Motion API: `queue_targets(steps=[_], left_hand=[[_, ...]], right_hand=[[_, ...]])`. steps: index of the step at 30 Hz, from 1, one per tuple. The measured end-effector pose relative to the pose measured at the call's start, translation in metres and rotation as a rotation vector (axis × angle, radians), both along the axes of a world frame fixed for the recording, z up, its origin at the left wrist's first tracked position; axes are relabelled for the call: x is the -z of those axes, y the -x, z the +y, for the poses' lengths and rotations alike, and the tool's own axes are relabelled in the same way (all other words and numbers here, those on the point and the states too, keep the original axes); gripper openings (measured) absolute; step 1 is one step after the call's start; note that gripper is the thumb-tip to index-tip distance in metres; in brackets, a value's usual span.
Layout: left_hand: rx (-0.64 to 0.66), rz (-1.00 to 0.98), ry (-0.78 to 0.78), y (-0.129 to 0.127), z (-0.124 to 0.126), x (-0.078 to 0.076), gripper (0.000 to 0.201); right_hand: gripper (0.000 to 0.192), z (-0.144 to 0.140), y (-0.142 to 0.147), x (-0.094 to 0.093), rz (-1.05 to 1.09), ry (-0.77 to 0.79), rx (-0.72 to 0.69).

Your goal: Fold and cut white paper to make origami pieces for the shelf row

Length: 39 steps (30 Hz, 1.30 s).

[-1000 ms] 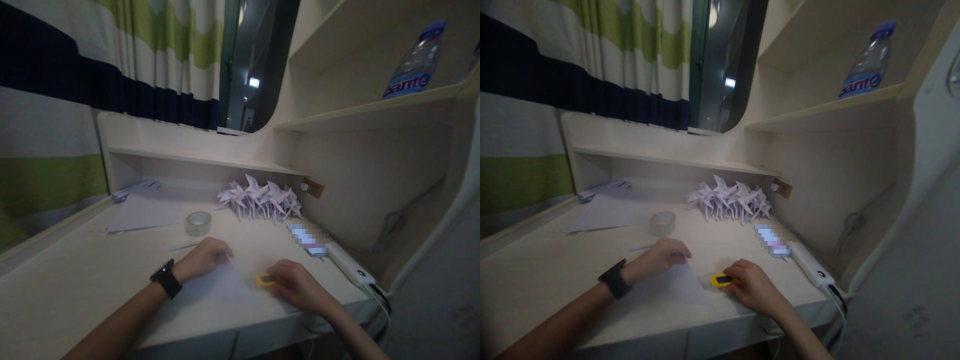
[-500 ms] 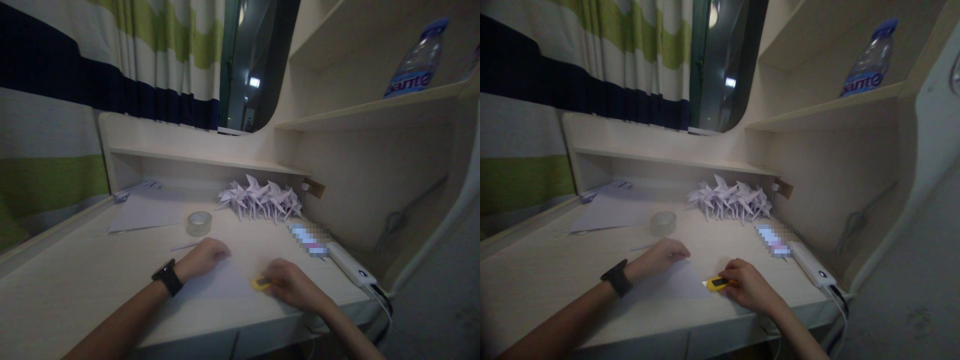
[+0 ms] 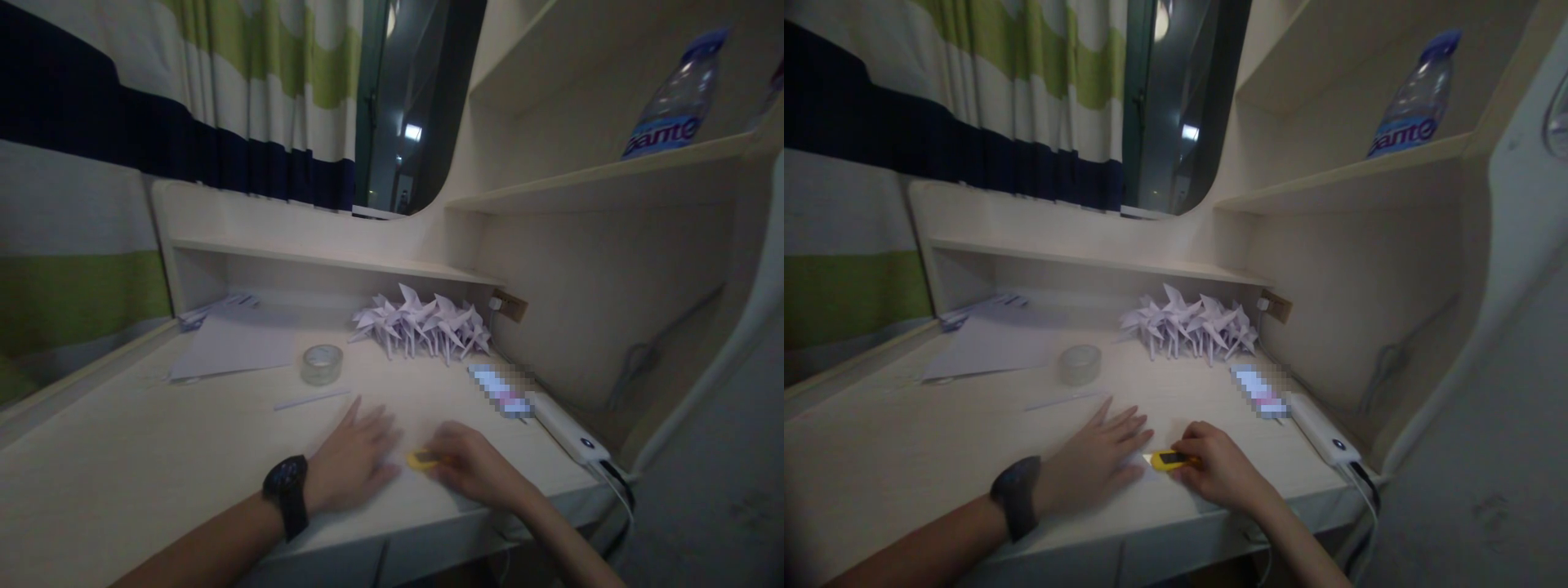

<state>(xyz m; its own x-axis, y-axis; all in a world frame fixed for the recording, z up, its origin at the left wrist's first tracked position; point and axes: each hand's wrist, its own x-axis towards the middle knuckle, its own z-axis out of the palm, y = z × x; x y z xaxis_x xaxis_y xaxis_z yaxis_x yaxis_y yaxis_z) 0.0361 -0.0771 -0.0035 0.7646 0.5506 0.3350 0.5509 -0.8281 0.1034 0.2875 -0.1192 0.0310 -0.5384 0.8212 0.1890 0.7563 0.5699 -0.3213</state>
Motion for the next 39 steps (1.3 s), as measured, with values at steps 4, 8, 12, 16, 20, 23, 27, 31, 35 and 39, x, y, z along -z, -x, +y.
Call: queue_targets(steps=[4, 8, 12, 16, 20, 23, 27, 31, 35, 39], left_hand=[[-0.062, 0.037, 0.079, 0.005, 0.01, 0.008, 0.048], [-0.083, 0.032, 0.1, 0.009, 0.02, 0.012, 0.048], [-0.091, 0.03, 0.103, 0.011, 0.025, 0.014, 0.048], [-0.102, 0.039, 0.116, 0.012, 0.024, 0.013, 0.049], [-0.118, 0.053, 0.129, 0.012, 0.022, 0.011, 0.051], [-0.114, 0.05, 0.123, 0.012, 0.022, 0.012, 0.053], [-0.119, 0.059, 0.122, 0.011, 0.021, 0.011, 0.054], [-0.148, 0.084, 0.12, 0.009, 0.016, 0.008, 0.063], [-0.181, 0.119, 0.136, 0.005, 0.01, 0.003, 0.073], [-0.195, 0.125, 0.135, 0.005, 0.008, 0.002, 0.072]], right_hand=[[0.024, 0.002, 0.0, 0.004, -0.017, -0.017, 0.009], [0.024, 0.005, -0.001, 0.006, -0.011, -0.029, -0.007], [0.023, 0.006, -0.002, 0.003, 0.004, -0.027, -0.015], [0.021, 0.005, -0.005, 0.0, -0.002, -0.009, -0.014], [0.02, 0.003, -0.009, 0.0, 0.002, 0.001, -0.026], [0.02, 0.001, -0.011, 0.001, 0.012, 0.021, -0.025], [0.021, -0.001, -0.009, 0.001, 0.008, 0.026, -0.014], [0.02, -0.001, -0.006, 0.002, 0.001, 0.035, -0.015], [0.018, 0.0, -0.006, 0.004, 0.021, 0.041, -0.039], [0.019, 0.001, -0.003, 0.008, 0.047, 0.034, -0.041]])
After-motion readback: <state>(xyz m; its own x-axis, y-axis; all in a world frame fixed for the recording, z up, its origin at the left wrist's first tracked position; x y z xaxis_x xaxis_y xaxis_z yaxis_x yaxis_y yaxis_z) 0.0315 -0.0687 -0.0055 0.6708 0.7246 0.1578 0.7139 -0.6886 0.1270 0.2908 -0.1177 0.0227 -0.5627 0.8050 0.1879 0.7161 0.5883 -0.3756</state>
